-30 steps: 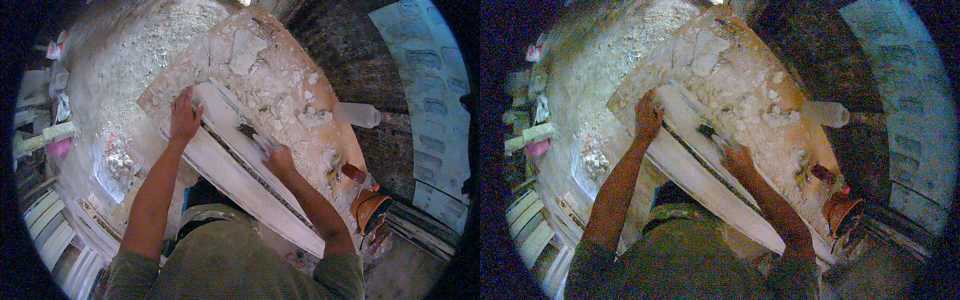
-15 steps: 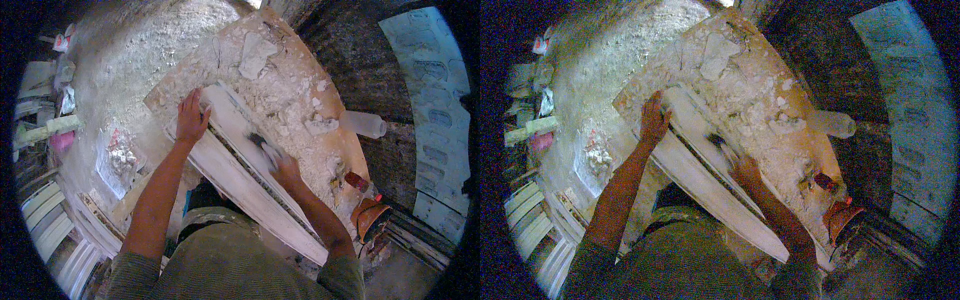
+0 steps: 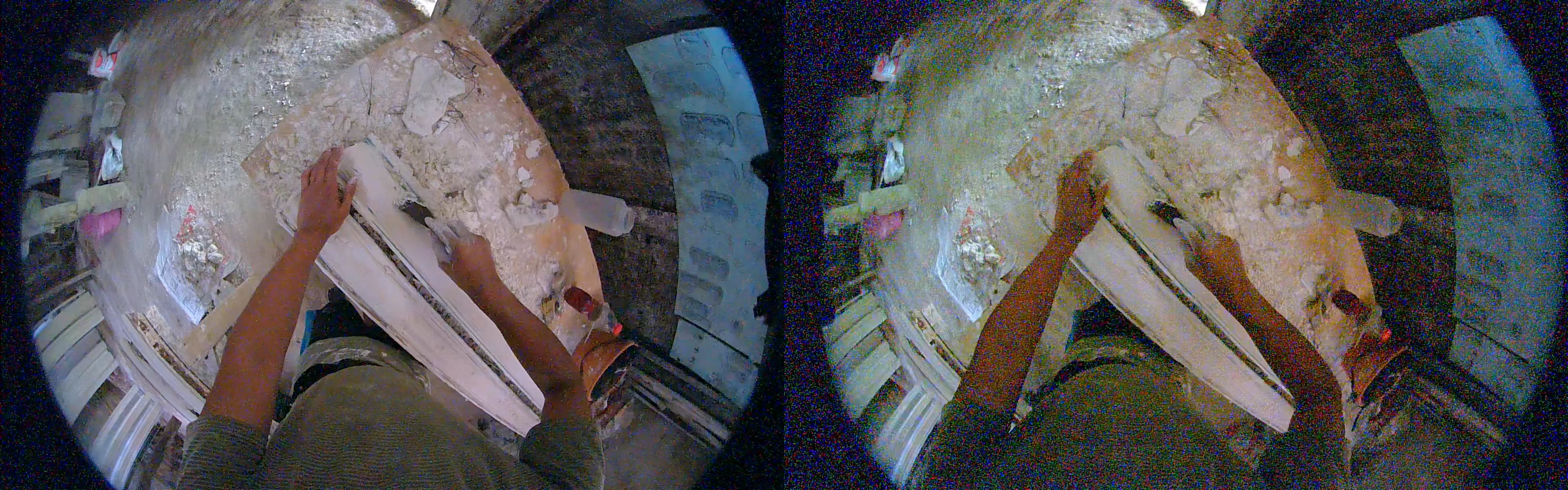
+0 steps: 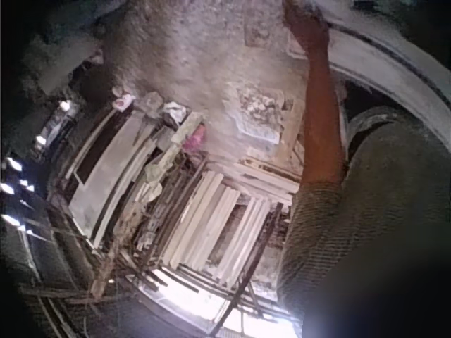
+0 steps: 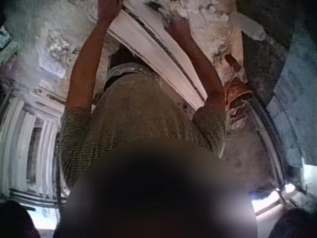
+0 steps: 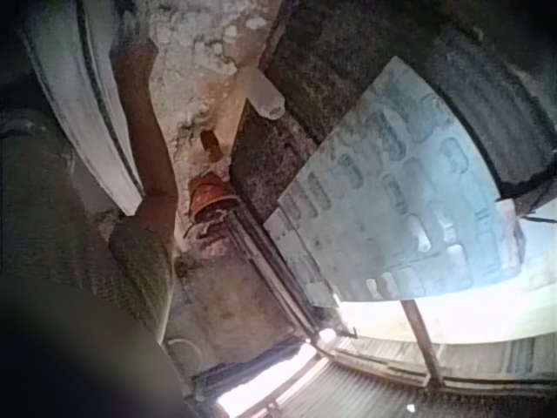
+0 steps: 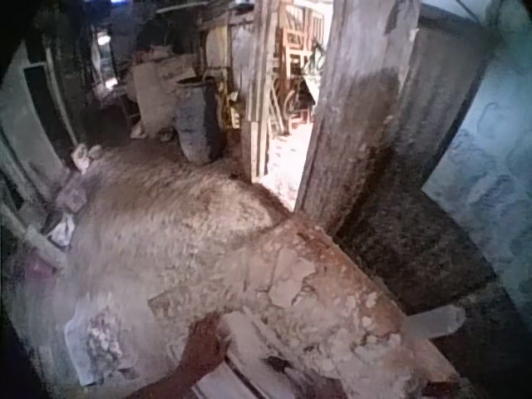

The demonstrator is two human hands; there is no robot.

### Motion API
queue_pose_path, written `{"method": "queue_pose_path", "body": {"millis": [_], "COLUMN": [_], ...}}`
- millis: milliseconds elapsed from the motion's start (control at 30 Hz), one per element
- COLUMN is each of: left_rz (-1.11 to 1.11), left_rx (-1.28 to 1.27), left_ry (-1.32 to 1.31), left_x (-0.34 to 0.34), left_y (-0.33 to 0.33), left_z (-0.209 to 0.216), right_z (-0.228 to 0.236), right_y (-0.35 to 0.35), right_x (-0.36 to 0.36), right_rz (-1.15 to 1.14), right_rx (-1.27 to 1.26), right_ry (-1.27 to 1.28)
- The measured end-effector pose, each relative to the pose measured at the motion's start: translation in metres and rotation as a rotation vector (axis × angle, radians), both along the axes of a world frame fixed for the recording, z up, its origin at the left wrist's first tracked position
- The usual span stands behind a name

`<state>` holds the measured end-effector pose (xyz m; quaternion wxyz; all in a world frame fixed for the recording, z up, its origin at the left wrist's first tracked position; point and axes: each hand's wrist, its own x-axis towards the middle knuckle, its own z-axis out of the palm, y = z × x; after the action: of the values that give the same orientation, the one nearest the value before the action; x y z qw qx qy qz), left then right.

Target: The person uses a scraper to remove material from long white wooden planks resting on a workbench. They repeatedly scrape along the length of the planks, occasionally pausing to wipe the tool or adjust their grip.

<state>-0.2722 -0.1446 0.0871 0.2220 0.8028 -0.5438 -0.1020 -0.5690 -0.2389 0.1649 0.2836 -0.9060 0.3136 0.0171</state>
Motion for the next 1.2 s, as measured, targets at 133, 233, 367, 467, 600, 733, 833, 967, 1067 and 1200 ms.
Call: {"method": "queue_pose_path", "body": {"millis": [133, 233, 367, 467, 600, 733, 833, 967, 1067, 1200], "left_rz": [0.023, -0.005, -0.003, -0.010, -0.005, -0.009, -0.005, 0.003, -0.012, -0.012], "left_rx": [-0.012, 0.021, -0.028, -0.025, -0.022, -0.045, -0.034, -0.022, -0.024, 0.019], "left_ry": [-0.040, -0.030, 0.003, -0.023, -0.037, -0.036, -0.018, 0.053, -0.012, -0.002], "left_x": [-0.002, 0.000, 0.001, 0.001, 0.001, 0.001, 0.000, 0.003, 0.002, 0.002], "left_y": [0.001, 0.001, 0.001, 0.002, 0.001, 0.000, 0.001, 0.000, 0.003, 0.002], "left_z": [-0.002, -0.001, 0.000, -0.001, -0.002, 0.000, 0.002, 0.003, 0.000, -0.003], "right_z": [-0.011, -0.014, -0.019, -0.027, -0.033, -0.017, -0.006, 0.009, 0.009, -0.003], "right_y": [-0.004, -0.002, 0.001, 0.004, 0.001, -0.001, -0.015, -0.028, -0.028, -0.031], "right_x": [0.010, 0.013, 0.014, 0.016, 0.022, 0.033, 0.069, 0.088, 0.075, 0.065], "right_rz": [0.023, 0.049, -0.071, -0.075, -0.047, -0.135, -0.070, 0.028, -0.109, -0.008], "right_rx": [-0.145, 0.011, -0.002, -0.047, -0.067, 0.070, 0.085, 0.013, 0.179, 0.073], "right_ry": [-0.095, 0.277, -0.098, -0.193, -0.099, -0.067, 0.132, 0.285, 0.158, 0.388]}}
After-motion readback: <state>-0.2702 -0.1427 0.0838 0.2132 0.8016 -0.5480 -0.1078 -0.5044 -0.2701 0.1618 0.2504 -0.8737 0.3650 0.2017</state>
